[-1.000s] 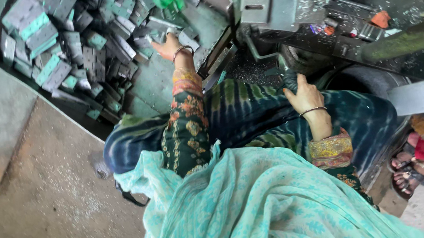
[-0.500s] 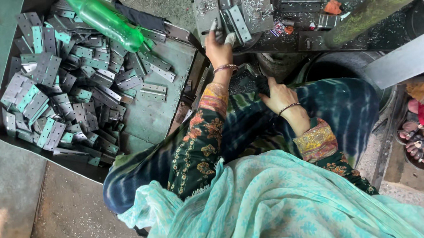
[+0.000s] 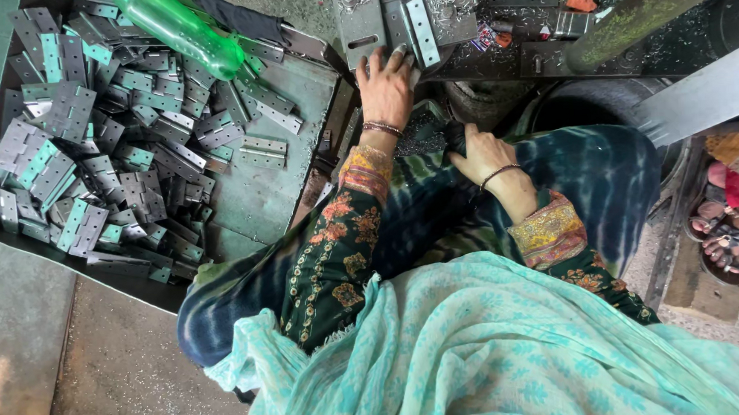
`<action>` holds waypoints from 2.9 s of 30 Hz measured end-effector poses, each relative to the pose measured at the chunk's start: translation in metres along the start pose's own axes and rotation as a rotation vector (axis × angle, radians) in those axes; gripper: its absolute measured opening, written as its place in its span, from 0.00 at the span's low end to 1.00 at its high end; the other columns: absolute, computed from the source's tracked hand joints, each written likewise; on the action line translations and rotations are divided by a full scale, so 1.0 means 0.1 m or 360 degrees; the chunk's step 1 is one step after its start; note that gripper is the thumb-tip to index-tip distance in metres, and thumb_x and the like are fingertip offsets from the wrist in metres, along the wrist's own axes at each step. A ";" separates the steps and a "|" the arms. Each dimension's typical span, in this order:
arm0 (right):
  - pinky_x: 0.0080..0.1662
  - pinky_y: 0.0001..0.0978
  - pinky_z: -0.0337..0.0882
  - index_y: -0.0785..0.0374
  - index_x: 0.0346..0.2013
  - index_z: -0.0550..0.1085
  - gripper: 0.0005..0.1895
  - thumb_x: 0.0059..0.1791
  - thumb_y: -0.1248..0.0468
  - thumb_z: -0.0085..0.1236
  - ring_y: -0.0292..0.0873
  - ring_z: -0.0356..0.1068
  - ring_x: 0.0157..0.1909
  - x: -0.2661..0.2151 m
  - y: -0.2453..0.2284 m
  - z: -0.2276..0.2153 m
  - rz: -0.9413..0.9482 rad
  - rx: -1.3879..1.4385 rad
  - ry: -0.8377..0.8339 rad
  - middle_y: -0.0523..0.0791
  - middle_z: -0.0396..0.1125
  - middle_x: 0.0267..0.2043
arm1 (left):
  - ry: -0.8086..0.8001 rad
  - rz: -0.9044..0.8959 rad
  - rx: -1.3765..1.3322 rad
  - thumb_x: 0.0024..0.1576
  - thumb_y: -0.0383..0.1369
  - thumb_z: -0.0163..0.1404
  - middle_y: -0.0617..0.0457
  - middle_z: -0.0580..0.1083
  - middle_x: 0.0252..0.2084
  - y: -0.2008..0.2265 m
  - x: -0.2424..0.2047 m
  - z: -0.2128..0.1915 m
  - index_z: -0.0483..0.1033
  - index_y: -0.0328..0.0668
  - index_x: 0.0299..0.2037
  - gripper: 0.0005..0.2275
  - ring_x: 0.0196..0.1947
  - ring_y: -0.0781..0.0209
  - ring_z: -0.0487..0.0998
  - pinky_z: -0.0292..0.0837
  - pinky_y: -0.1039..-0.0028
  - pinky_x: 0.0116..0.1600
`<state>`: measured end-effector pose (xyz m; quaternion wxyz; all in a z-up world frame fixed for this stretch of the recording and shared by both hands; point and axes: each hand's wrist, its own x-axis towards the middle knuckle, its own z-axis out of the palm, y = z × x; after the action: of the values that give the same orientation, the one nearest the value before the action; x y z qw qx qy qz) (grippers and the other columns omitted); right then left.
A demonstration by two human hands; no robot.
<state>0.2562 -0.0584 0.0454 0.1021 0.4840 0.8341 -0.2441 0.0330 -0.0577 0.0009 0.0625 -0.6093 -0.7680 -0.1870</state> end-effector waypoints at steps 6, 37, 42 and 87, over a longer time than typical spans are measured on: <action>0.52 0.56 0.73 0.72 0.57 0.65 0.33 0.48 0.50 0.62 0.65 0.74 0.50 0.01 -0.01 0.01 0.0023 0.0002 -0.0017 0.64 0.73 0.46 | 0.0055 0.0002 0.0061 0.63 0.39 0.47 0.55 0.74 0.61 -0.05 -0.10 -0.08 0.80 0.48 0.54 0.14 0.68 0.45 0.61 0.44 0.37 0.72; 0.44 0.60 0.74 0.66 0.56 0.64 0.32 0.48 0.48 0.62 0.67 0.74 0.44 0.06 0.30 0.50 0.0026 0.0066 0.0153 0.62 0.73 0.41 | -0.0202 -0.0152 0.0187 0.56 0.29 0.47 0.57 0.70 0.63 -0.16 0.48 0.19 0.80 0.50 0.51 0.15 0.72 0.47 0.55 0.40 0.32 0.72; 0.43 0.60 0.73 0.66 0.58 0.64 0.33 0.49 0.47 0.61 0.68 0.74 0.43 0.13 0.28 0.60 0.0015 0.0043 0.0264 0.63 0.73 0.41 | -0.0134 -0.0144 0.0223 0.58 0.31 0.47 0.58 0.70 0.65 -0.23 0.69 0.21 0.80 0.48 0.54 0.15 0.72 0.48 0.54 0.41 0.34 0.72; 0.40 0.62 0.74 0.66 0.64 0.63 0.37 0.49 0.45 0.59 0.68 0.74 0.38 0.24 0.50 1.08 0.0034 0.0163 0.0299 0.62 0.73 0.37 | -0.0169 -0.0175 0.0153 0.63 0.40 0.44 0.58 0.67 0.67 -0.29 0.97 0.15 0.74 0.47 0.60 0.18 0.74 0.43 0.48 0.37 0.30 0.71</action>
<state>0.2798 -0.0744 -0.0722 0.0013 0.5181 0.8213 -0.2389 -0.0168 0.0304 0.0127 0.0405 -0.5715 -0.8107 -0.1206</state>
